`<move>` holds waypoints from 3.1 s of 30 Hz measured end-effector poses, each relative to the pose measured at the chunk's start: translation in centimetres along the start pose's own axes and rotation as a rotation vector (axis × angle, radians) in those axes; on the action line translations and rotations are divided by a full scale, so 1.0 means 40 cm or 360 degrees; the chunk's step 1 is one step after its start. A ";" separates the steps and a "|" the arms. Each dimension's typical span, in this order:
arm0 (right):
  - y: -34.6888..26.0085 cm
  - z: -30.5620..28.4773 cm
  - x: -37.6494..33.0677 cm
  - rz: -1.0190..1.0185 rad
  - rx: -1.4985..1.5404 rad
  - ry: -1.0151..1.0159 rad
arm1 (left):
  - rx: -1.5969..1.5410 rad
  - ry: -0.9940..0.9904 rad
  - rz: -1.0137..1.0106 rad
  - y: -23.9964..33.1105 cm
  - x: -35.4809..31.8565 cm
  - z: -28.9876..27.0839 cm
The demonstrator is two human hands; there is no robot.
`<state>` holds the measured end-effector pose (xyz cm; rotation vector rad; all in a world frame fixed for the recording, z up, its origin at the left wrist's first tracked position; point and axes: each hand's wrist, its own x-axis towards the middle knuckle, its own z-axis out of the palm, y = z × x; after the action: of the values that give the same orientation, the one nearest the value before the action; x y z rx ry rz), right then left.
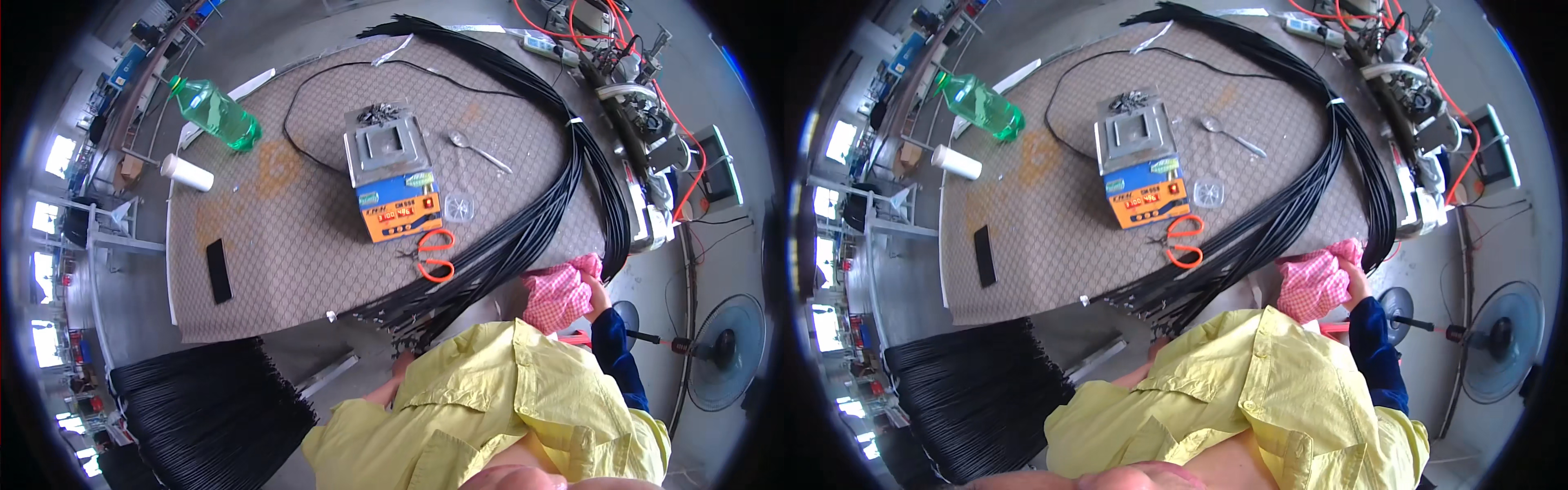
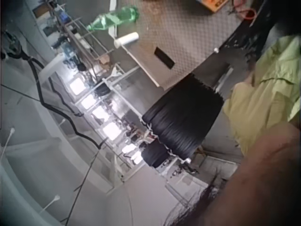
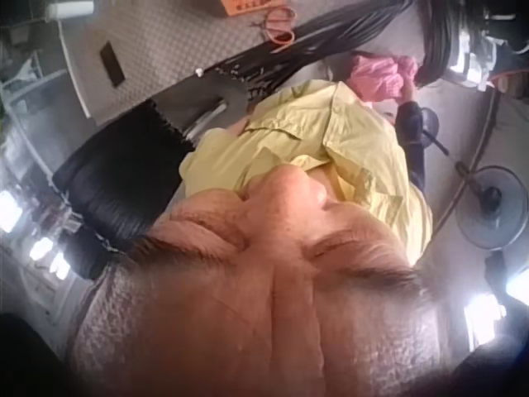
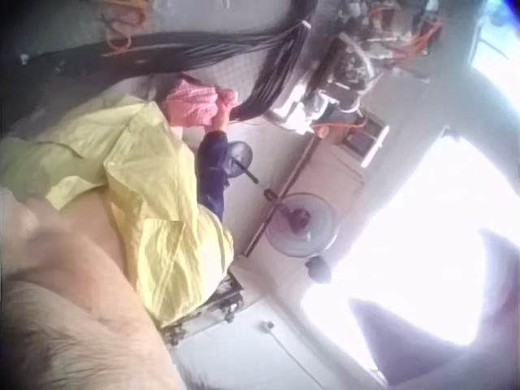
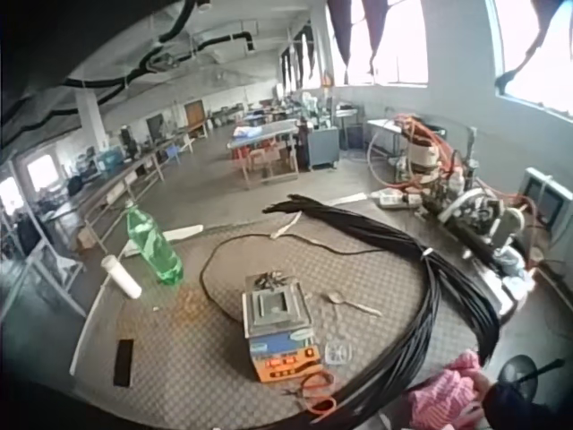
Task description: Stripping insulation from the ends of black electrical wires using manual tools and a wire stripping machine.
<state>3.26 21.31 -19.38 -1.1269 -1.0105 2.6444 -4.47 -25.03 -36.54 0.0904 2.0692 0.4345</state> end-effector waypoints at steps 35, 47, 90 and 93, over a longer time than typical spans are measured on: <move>0.135 0.041 0.045 -0.0196 0.0526 0.0342 | -0.0338 0.0245 0.0170 -0.007 -0.352 -0.301; 0.081 0.083 -0.015 -0.0622 -0.0016 0.0192 | -0.0168 0.0298 0.0609 0.102 -0.269 -0.331; -0.156 0.029 -0.270 -0.0966 -0.1144 0.0028 | -0.0342 0.0187 0.1840 0.754 -0.207 -0.277; -0.193 0.072 -0.324 -0.1001 -0.1227 0.0149 | -0.0105 0.0758 0.1866 0.754 -0.210 -0.247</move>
<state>9.43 21.49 -5.32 -0.7927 -2.0346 1.7155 -11.88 -1.54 -14.83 1.2994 2.2641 1.3160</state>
